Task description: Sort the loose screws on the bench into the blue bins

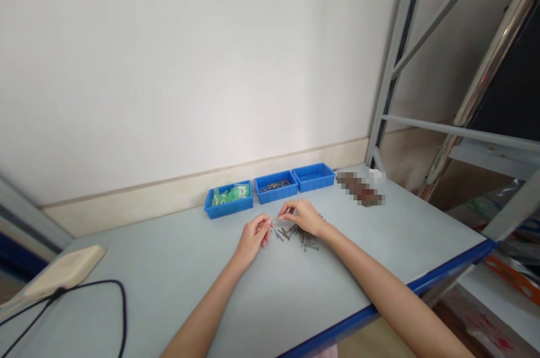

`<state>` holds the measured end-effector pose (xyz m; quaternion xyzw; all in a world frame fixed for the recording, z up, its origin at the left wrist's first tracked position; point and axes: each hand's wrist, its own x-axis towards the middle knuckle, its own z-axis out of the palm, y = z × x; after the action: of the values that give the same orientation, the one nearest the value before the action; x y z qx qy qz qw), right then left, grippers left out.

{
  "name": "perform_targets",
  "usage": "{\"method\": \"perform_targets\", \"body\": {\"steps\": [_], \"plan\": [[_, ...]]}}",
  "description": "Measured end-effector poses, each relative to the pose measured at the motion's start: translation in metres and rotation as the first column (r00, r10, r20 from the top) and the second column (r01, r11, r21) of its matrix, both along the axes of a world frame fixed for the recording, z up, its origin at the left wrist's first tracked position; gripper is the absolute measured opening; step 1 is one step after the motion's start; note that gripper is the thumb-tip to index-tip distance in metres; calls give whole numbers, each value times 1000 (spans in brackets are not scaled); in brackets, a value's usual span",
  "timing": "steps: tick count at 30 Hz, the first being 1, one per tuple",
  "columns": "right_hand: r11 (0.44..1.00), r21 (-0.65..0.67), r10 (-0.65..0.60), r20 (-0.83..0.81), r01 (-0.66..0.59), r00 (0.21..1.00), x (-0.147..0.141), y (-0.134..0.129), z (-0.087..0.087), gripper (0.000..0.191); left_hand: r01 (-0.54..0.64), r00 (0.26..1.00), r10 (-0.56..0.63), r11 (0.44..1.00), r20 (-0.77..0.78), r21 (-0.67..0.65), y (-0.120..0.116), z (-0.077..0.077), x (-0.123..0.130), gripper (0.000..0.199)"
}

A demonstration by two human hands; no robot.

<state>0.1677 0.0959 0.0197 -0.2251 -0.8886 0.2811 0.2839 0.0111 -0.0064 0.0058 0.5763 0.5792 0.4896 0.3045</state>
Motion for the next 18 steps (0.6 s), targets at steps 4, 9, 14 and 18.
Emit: {"method": "perform_targets", "body": {"steps": [4, 9, 14, 18], "plan": [[996, -71, 53, 54, -50, 997, 1, 1, 2, 23, -24, 1000, 24, 1000, 18, -7, -1, 4, 0, 32], [981, -166, 106, 52, -97, 993, 2, 3, 0, 32, -33, 999, 33, 999, 32, 3, 0, 4, 0, 32], [952, -258, 168, -22, -168, 986, 0, 5, -4, 32, -41, 998, 41, 999, 48, 4, 0, 3, 0, 30], [943, -285, 163, -65, -175, 985, -1, 4, -3, 25, -29, 999, 29, 1000, 43, 0, 0, 4, 1, 29]]}}
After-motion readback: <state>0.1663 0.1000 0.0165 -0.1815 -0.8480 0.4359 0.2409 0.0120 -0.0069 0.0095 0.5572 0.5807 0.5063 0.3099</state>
